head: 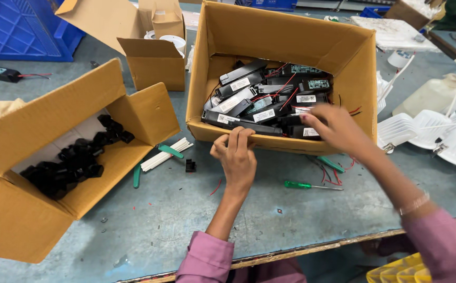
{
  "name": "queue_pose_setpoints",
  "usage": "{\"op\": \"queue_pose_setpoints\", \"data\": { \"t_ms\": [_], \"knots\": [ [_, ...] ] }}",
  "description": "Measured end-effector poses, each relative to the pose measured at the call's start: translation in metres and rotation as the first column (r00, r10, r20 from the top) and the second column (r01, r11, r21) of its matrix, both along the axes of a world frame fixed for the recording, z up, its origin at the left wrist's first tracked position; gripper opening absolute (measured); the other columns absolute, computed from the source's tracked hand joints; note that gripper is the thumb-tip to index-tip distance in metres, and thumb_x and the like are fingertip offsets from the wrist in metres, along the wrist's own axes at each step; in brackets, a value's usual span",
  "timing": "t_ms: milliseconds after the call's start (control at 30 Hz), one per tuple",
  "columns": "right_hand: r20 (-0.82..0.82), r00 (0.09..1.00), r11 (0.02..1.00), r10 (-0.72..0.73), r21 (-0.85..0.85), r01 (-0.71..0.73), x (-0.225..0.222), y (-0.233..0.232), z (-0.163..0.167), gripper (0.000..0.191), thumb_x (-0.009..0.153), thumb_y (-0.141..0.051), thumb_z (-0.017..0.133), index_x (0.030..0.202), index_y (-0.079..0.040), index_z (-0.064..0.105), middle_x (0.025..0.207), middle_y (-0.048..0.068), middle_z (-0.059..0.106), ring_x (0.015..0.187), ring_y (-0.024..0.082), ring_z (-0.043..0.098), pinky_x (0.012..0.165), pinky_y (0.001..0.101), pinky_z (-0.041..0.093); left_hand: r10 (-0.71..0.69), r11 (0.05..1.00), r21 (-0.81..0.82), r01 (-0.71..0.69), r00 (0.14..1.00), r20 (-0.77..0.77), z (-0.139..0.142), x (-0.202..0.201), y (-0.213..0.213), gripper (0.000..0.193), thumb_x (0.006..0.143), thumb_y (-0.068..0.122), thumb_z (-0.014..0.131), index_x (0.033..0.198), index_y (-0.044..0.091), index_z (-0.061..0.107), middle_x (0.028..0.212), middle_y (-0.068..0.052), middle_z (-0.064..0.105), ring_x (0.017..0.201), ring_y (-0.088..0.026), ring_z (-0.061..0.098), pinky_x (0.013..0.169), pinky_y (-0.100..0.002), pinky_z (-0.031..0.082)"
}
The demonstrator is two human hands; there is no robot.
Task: The person assembles LED downlight fixtures by connecting wires from the light housing to a black driver unit using a screwdriver. They then attach a black plastic clip to the driver and place the completed unit into a blue crate. The process is repeated for multiple units.
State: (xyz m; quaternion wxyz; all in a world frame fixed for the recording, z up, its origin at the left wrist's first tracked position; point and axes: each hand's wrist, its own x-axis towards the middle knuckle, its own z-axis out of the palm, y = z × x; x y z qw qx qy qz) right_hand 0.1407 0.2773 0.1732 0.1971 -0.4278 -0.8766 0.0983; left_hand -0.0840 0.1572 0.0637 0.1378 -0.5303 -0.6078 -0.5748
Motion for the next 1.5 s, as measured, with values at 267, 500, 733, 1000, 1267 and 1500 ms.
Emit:
{"op": "queue_pose_setpoints", "data": {
  "t_ms": [267,500,733,1000,1267,1500],
  "knots": [
    [0.679,0.730,0.945,0.076,0.185,-0.271,-0.094,0.144,0.012,0.078,0.074,-0.025,0.081,0.145,-0.020,0.050,0.137,0.009,0.056,0.127,0.029,0.051,0.098,0.0484,0.042,0.021,1.000,0.016,-0.021,0.999,-0.026,0.002,0.000,0.002,0.050,0.073,-0.003,0.070,0.117,0.019,0.064,0.126,0.003,0.060,0.117,-0.024,0.047,0.103,-0.045,0.029],
    [0.598,0.797,0.976,0.089,0.108,-0.190,-0.076,0.189,-0.023,0.063,0.081,-0.038,0.080,0.139,-0.023,0.060,0.130,0.010,0.065,0.123,0.032,0.061,0.100,0.0457,0.051,0.032,0.999,0.040,-0.031,0.999,-0.022,0.000,0.004,0.008,0.039,0.082,0.005,0.076,0.118,0.019,0.065,0.126,0.005,0.059,0.117,-0.022,0.047,0.103,-0.044,0.028],
    [0.485,0.873,0.988,0.056,0.098,-0.118,-0.069,0.190,-0.028,0.046,0.089,-0.036,0.076,0.133,-0.023,0.066,0.134,0.006,0.067,0.123,0.031,0.063,0.102,0.0471,0.050,0.036,0.999,0.007,-0.035,0.999,-0.028,-0.001,0.007,0.006,0.038,0.083,0.006,0.076,0.117,0.019,0.065,0.126,0.005,0.059,0.118,-0.022,0.045,0.103,-0.044,0.028],
    [0.370,0.870,0.923,0.326,0.072,-0.377,-0.128,0.186,0.009,0.075,0.077,-0.031,0.077,0.148,-0.025,0.054,0.145,0.009,0.053,0.139,0.028,0.045,0.115,0.0557,0.029,0.051,0.999,0.007,-0.051,0.998,-0.035,0.000,0.010,0.012,0.038,0.085,0.004,0.075,0.118,0.019,0.065,0.126,0.006,0.059,0.118,-0.020,0.045,0.104,-0.042,0.027],
    [0.639,0.720,0.935,0.270,0.005,-0.355,-0.195,0.195,-0.016,0.121,0.059,-0.034,0.095,0.159,-0.031,0.028,0.158,0.005,0.039,0.148,0.027,0.031,0.115,0.0685,0.015,0.057,0.998,-0.024,-0.059,0.997,-0.043,-0.005,0.011,0.016,0.042,0.082,-0.001,0.069,0.120,0.019,0.065,0.129,0.006,0.059,0.120,-0.020,0.045,0.105,-0.041,0.027],
    [0.642,0.739,0.966,0.204,-0.011,-0.257,-0.187,0.216,-0.033,0.119,0.060,-0.042,0.094,0.159,-0.024,0.030,0.159,0.010,0.039,0.151,0.033,0.027,0.119,0.0677,0.015,0.060,0.997,-0.039,-0.062,0.996,-0.063,-0.005,0.010,0.021,0.045,0.082,-0.003,0.068,0.121,0.019,0.065,0.130,0.007,0.059,0.121,-0.019,0.045,0.105,-0.040,0.026]
  ]
}}
